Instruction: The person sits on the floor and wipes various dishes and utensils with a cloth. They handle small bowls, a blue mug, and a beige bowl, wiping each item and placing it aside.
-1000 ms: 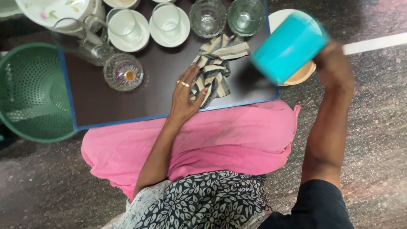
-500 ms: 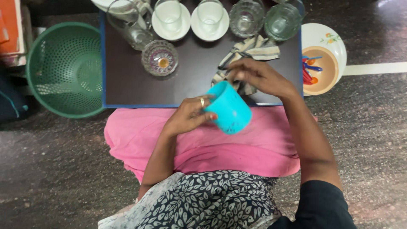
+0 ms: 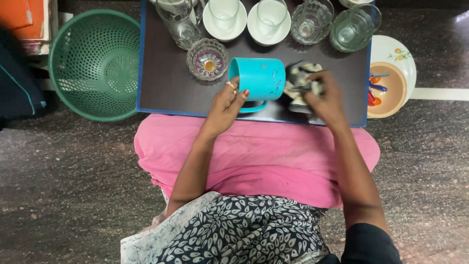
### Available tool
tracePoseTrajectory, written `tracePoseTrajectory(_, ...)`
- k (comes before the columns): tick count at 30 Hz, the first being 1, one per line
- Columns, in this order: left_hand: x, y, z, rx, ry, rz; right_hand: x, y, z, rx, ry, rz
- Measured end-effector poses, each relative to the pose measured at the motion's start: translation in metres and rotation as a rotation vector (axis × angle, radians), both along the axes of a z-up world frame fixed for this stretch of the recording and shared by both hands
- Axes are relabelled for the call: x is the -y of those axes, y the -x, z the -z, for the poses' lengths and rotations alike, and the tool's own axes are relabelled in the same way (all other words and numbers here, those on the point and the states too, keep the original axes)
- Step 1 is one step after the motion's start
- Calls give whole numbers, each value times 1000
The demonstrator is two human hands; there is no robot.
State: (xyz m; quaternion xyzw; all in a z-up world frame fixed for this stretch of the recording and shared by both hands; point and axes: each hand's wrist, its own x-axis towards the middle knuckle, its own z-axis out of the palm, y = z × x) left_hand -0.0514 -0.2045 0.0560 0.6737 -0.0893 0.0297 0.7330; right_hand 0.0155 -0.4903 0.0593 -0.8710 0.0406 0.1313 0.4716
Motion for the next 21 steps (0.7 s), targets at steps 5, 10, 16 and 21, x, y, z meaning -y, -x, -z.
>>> tracePoseTrajectory(5,19,-9,11,-65,-16,-50,-12,45,-44,613,-92,-263)
tracePoseTrajectory(10,32,-8,17,50,-120,-63,-73,58,-39,994,374,-462)
tracePoseTrajectory(16,19,-5,11,-60,-147,50,-63,51,-45,743,110,-371)
tracePoseTrajectory(21,26,3,12,29,-195,27,-33,20,-34,381,-456,-211)
